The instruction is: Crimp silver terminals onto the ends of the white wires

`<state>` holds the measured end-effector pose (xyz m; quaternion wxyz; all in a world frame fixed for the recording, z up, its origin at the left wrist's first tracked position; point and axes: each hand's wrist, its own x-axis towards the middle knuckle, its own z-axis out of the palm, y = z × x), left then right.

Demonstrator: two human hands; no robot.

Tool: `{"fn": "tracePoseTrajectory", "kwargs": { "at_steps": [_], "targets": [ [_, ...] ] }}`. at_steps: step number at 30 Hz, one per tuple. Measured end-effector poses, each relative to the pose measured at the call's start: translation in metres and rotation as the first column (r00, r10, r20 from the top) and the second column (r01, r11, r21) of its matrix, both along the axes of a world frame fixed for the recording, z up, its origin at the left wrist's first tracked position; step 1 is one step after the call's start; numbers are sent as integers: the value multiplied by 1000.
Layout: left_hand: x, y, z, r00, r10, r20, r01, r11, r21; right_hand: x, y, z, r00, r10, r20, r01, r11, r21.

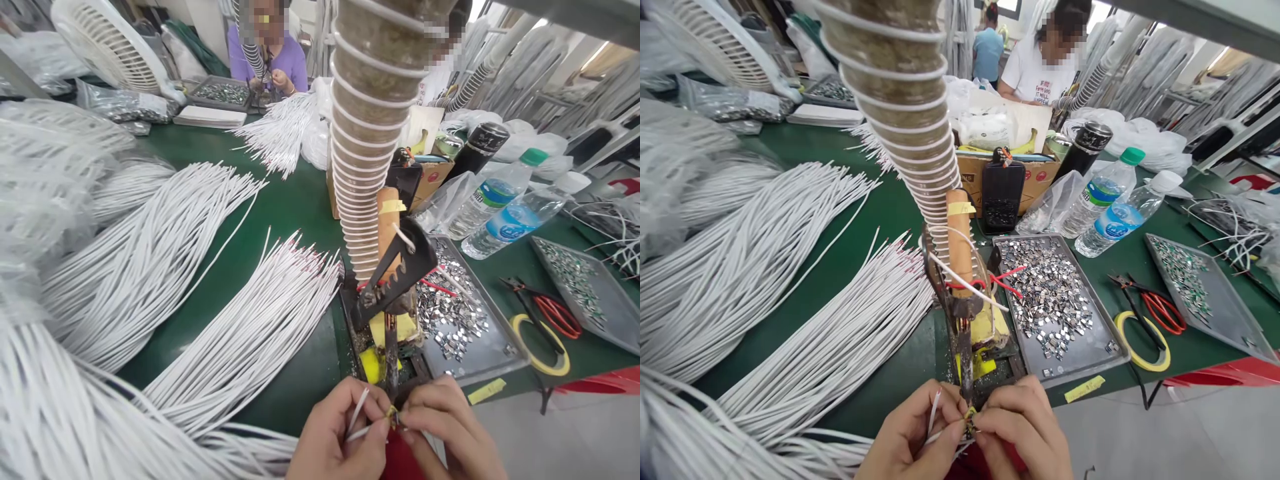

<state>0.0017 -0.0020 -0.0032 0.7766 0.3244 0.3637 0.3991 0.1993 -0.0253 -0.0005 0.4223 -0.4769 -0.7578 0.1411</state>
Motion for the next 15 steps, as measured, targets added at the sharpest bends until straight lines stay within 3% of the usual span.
{"fn": "tracePoseTrajectory", "kwargs": {
  "at_steps": [9,15],
  "targets": [
    [1,3,-2,999,-2,-47,2,1000,1,-5,-9,-6,987,-147,70,136,981,141],
    [5,11,10,999,22,-41,-24,998,-61,-25,-17,-14,894,-438,96,414,888,200]
  ]
}}
